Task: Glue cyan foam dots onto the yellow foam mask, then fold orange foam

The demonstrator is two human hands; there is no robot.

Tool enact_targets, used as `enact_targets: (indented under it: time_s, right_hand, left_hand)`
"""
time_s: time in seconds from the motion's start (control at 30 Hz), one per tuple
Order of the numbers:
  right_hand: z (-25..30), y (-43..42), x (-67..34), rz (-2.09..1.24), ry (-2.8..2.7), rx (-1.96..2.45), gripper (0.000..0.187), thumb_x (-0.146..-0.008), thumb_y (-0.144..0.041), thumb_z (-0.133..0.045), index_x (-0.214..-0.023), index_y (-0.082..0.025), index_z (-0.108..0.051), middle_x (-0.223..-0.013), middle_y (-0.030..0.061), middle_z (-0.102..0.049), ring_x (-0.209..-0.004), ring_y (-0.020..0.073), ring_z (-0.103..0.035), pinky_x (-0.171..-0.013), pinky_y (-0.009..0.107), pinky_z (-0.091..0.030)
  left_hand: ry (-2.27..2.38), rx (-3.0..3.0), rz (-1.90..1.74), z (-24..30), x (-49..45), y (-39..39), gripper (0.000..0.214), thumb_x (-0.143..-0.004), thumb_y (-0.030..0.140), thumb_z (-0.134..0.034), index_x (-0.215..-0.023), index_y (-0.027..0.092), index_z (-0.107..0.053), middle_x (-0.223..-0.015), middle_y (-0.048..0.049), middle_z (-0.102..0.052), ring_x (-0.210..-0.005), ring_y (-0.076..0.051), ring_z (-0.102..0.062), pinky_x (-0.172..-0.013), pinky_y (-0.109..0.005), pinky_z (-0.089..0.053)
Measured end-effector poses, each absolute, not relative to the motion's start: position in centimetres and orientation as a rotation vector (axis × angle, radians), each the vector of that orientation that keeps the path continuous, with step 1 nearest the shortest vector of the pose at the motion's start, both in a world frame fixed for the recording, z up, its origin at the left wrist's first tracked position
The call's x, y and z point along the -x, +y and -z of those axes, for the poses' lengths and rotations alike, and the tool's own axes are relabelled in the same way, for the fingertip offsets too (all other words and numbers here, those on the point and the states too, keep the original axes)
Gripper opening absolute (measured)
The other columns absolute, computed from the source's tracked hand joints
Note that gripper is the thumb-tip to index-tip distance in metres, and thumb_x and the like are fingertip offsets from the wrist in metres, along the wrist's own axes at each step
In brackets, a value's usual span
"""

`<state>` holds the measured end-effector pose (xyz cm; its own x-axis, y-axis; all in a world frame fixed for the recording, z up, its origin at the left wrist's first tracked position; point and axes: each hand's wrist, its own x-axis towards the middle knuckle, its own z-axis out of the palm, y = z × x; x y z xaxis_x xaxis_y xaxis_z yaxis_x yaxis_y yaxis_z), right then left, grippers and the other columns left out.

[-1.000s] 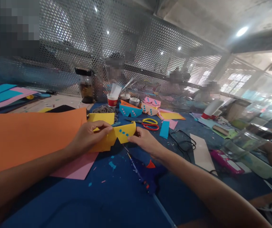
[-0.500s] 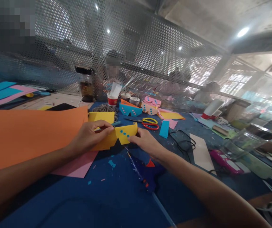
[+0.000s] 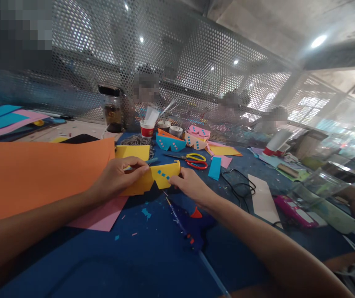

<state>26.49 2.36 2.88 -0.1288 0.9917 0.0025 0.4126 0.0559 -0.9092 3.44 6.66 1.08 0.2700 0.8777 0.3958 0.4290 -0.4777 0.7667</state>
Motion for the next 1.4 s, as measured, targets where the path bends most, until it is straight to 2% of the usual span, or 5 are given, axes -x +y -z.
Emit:
enact_targets:
  time_s: [0.17, 0.27, 0.5, 1.2, 1.4]
  right_hand:
    - [-2.9, 2.4, -26.5, -1.042, -1.645, 1.435, 0.01, -0.081, -0.014, -0.062, -0.072, -0.018, -0.061, -0.064, -0.0034, -0.057, -0.06, 0.0113, -0.047, -0.057, 0.024, -0.036]
    - [-2.7, 2.5, -26.6, -1.055, -1.62, 1.436, 0.002, -0.08, -0.017, -0.064, -0.079, -0.017, -0.065, -0.069, -0.0023, -0.062, -0.064, 0.0125, -0.051, -0.059, 0.024, -0.038]
    - [-2.3, 2.6, -26.5, -1.252, -1.442, 1.28, 0.023, -0.076, -0.024, -0.068, -0.097, -0.017, -0.074, -0.098, 0.0028, -0.077, -0.085, 0.0162, -0.065, -0.074, 0.025, -0.049]
    - [-1.5, 2.5, -26.3, -1.244, -1.48, 1.309, 0.017, -0.075, -0.027, -0.067, -0.087, -0.016, -0.072, -0.085, 0.0036, -0.074, -0.076, 0.0175, -0.065, -0.069, 0.027, -0.051]
    - [-1.6, 2.6, -26.1, -1.228, -1.48, 1.337, 0.018, -0.075, -0.022, -0.063, -0.089, -0.015, -0.074, -0.091, 0.005, -0.076, -0.078, 0.0179, -0.067, -0.067, 0.025, -0.051]
  left_hand:
    - [1.181, -2.039, -1.135, -1.1, -3.5, 6.8, 0.036, -0.087, 0.055, -0.066, -0.081, 0.022, -0.079, -0.081, -0.0038, -0.078, -0.076, -0.021, -0.068, -0.068, -0.029, -0.053]
    - [1.188, -2.042, -1.136, -1.1, -3.5, 6.7, 0.036, -0.087, 0.055, -0.066, -0.081, 0.022, -0.079, -0.081, -0.0037, -0.078, -0.075, -0.021, -0.068, -0.069, -0.03, -0.053]
    - [1.203, -2.038, -1.122, -1.2, -3.4, 6.7, 0.035, -0.089, 0.052, -0.065, -0.083, 0.02, -0.079, -0.084, -0.0052, -0.078, -0.078, -0.022, -0.068, -0.072, -0.031, -0.053]
    - [1.159, -2.072, -1.118, -1.7, -3.6, 6.2, 0.036, -0.087, 0.054, -0.063, -0.082, 0.022, -0.077, -0.083, -0.0044, -0.077, -0.076, -0.021, -0.067, -0.072, -0.031, -0.053]
    - [1.129, -2.095, -1.136, -1.5, -3.6, 6.3, 0.035, -0.088, 0.053, -0.063, -0.083, 0.021, -0.078, -0.084, -0.0046, -0.078, -0.077, -0.021, -0.067, -0.073, -0.031, -0.053]
